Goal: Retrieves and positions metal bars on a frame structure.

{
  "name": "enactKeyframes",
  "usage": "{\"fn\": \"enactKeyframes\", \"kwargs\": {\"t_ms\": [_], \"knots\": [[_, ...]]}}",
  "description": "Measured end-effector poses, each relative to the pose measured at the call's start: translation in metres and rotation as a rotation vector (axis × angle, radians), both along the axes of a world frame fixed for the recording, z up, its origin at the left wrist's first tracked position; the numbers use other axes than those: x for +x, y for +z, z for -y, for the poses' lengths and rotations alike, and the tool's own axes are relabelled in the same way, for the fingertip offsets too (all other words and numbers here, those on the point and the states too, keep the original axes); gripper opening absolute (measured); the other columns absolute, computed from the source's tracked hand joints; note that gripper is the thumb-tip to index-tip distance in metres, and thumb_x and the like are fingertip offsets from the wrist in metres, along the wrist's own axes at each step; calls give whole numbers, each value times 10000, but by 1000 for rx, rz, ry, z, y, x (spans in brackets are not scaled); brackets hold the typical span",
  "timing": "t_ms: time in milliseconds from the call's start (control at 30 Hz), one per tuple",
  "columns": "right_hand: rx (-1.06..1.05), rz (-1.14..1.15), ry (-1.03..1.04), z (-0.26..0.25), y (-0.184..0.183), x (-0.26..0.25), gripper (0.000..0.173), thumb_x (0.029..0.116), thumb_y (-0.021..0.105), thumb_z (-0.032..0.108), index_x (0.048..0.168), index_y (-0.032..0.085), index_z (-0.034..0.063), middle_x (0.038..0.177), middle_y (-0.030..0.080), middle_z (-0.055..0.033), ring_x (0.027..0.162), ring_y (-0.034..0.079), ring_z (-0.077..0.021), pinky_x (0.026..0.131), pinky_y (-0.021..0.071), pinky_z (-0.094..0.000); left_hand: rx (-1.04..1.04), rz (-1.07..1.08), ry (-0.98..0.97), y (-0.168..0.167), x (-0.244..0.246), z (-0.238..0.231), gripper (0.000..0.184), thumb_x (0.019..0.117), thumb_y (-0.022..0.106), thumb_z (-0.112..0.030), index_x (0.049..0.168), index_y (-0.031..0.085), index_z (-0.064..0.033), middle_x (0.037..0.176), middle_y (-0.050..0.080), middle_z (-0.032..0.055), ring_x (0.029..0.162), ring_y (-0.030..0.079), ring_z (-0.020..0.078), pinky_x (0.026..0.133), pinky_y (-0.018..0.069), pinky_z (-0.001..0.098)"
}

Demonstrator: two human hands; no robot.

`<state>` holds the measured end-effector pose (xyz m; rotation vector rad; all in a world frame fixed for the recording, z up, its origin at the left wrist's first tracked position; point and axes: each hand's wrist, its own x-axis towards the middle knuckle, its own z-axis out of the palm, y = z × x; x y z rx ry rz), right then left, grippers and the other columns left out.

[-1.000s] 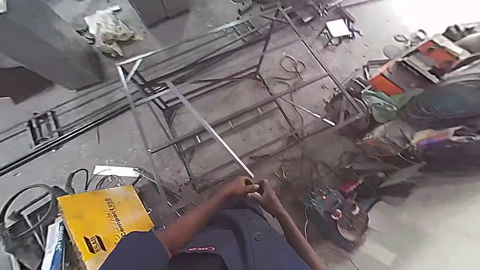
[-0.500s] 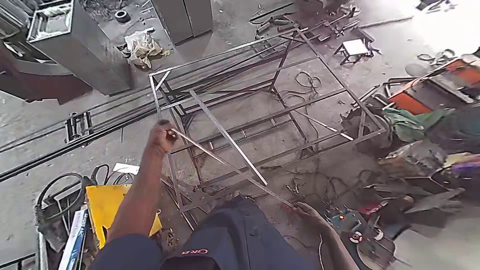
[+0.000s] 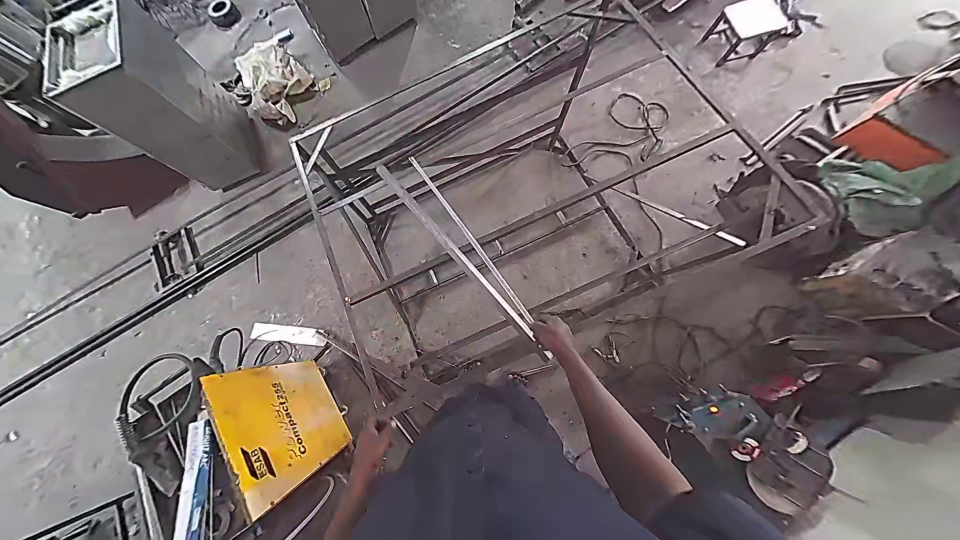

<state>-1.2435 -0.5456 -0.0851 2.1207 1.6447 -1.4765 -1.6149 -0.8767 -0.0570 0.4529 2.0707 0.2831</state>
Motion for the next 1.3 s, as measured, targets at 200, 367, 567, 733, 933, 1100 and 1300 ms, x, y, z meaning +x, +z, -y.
{"fn": "enactKeyframes", "kwargs": {"t_ms": [200,367,567,733,933,1100,1300], "knots": [[-1,44,56,-55,-13,-77,337,997,540,403,1092,745,154,989,738,-129,941,695,-321,829,517,-594,-391,-34,-139,-16,-24,141,466,985,686,-317,1343,618,-27,1312,654,227,1250,617,382,1074,479,580],[-41,0,0,-68,-34,-96,327,964,552,419,1062,736,167,864,731,-94,748,700,-261,692,555,-517,-333,-90,325,7,-38,186,357,1024,625,-272,1271,623,-14,1106,716,211,939,729,336,842,606,545],[-74,53,24,-65,-34,-94,327,982,535,409,1114,726,178,894,733,-82,762,697,-249,714,548,-505,-221,-75,262,3,-33,167,332,1041,622,-255,1248,629,5,1048,715,214,848,720,328,788,599,542],[-29,64,75,-66,-30,-88,346,981,536,426,1077,731,156,936,731,-136,853,700,-329,733,528,-596,-178,-27,109,-9,-26,136,302,1031,637,-261,1239,645,-42,1029,727,166,841,726,287,779,612,520],[-9,88,124,-54,-22,-24,383,990,516,470,1131,717,176,1091,722,-160,1031,686,-382,801,518,-675,-150,-45,27,-5,-35,114,304,1022,643,-228,1241,637,-16,1022,728,175,888,718,294,840,592,527],[-125,99,27,-1,-33,84,485,1008,519,573,1244,686,183,1109,714,-186,1004,692,-395,836,530,-672,-149,-37,3,-11,-47,110,307,994,678,-265,1210,653,-48,973,737,133,849,722,257,790,613,499],[-206,61,-67,69,-44,152,441,1027,532,522,1213,697,158,1031,709,-188,882,686,-372,765,534,-621,-183,-73,-229,-12,-51,77,305,1004,666,-277,1195,678,-40,1043,722,165,972,695,296,904,562,548]]}}
